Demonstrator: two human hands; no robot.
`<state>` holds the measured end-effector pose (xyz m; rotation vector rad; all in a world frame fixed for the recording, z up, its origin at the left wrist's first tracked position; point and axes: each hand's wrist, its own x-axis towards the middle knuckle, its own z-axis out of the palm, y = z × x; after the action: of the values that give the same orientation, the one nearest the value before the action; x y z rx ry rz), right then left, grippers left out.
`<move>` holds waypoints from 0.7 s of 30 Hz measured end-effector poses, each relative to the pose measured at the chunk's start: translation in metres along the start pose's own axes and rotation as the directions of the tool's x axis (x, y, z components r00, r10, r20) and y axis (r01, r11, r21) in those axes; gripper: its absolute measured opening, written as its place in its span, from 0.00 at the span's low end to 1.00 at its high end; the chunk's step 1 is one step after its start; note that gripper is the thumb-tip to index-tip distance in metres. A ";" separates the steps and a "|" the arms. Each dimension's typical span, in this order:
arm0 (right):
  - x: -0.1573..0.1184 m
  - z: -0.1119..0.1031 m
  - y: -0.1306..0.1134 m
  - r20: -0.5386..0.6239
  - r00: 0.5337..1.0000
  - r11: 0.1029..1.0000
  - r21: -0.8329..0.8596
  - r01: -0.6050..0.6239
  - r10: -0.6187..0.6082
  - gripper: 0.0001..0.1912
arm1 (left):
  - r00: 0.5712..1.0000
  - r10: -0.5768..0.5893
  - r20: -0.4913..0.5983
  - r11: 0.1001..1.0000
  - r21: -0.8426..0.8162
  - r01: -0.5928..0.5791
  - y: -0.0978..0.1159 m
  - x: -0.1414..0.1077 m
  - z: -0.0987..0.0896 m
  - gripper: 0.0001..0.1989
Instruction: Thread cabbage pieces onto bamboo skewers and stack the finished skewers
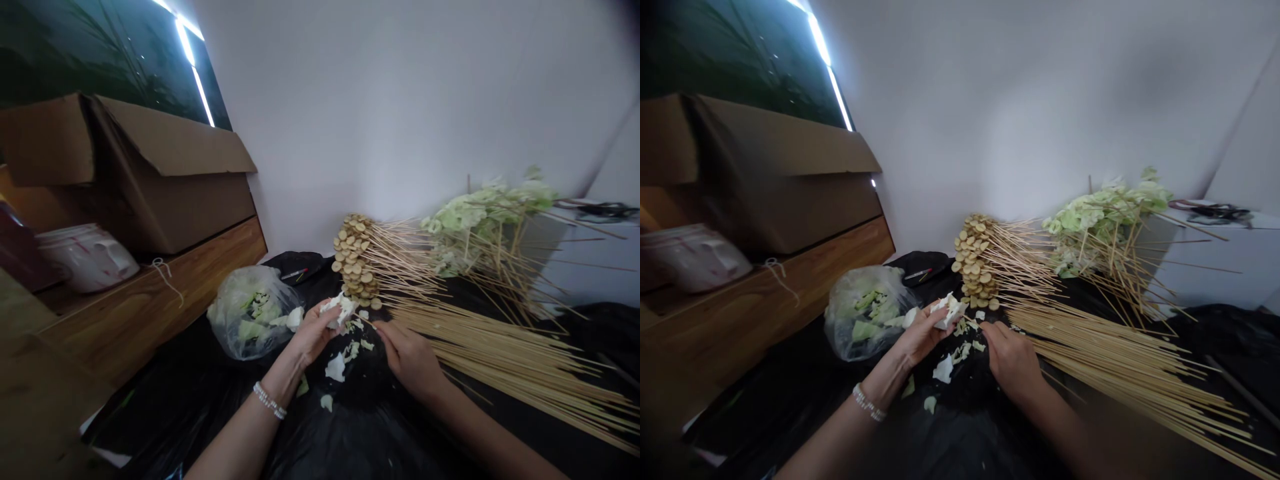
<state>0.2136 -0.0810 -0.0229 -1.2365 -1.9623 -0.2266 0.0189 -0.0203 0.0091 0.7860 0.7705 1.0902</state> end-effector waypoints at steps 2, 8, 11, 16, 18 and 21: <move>0.000 0.000 -0.001 0.022 1.000 1.000 0.021 -0.013 0.012 0.15 | 1.000 -0.017 0.004 1.000 0.008 0.017 -0.002 0.000 0.000 0.20; -0.002 0.003 -0.004 0.074 0.997 0.998 0.056 -0.029 0.025 0.16 | 0.999 -0.026 0.032 0.995 0.097 0.023 -0.010 0.001 -0.001 0.20; -0.001 0.003 -0.002 0.062 0.997 0.996 0.070 -0.048 0.044 0.15 | 0.998 -0.042 0.051 0.996 0.081 0.038 -0.011 0.000 -0.001 0.18; 0.004 -0.003 0.007 -0.024 0.995 0.989 0.108 -0.097 0.100 0.14 | 0.994 -0.096 0.059 0.982 -0.156 0.104 0.000 0.004 -0.003 0.16; 0.005 -0.004 0.009 -0.026 0.994 0.988 0.113 -0.103 0.106 0.14 | 0.993 -0.104 0.058 0.961 -0.250 0.116 0.005 0.007 -0.005 0.14; 0.004 -0.003 0.009 -0.010 0.996 0.988 0.122 -0.090 0.092 0.14 | 0.997 -0.079 -0.018 0.961 -0.269 0.071 0.009 0.010 -0.008 0.12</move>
<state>0.2217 -0.0754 -0.0198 -1.2374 -1.8729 -0.0694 0.0105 -0.0075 0.0109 0.5090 0.6539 1.1114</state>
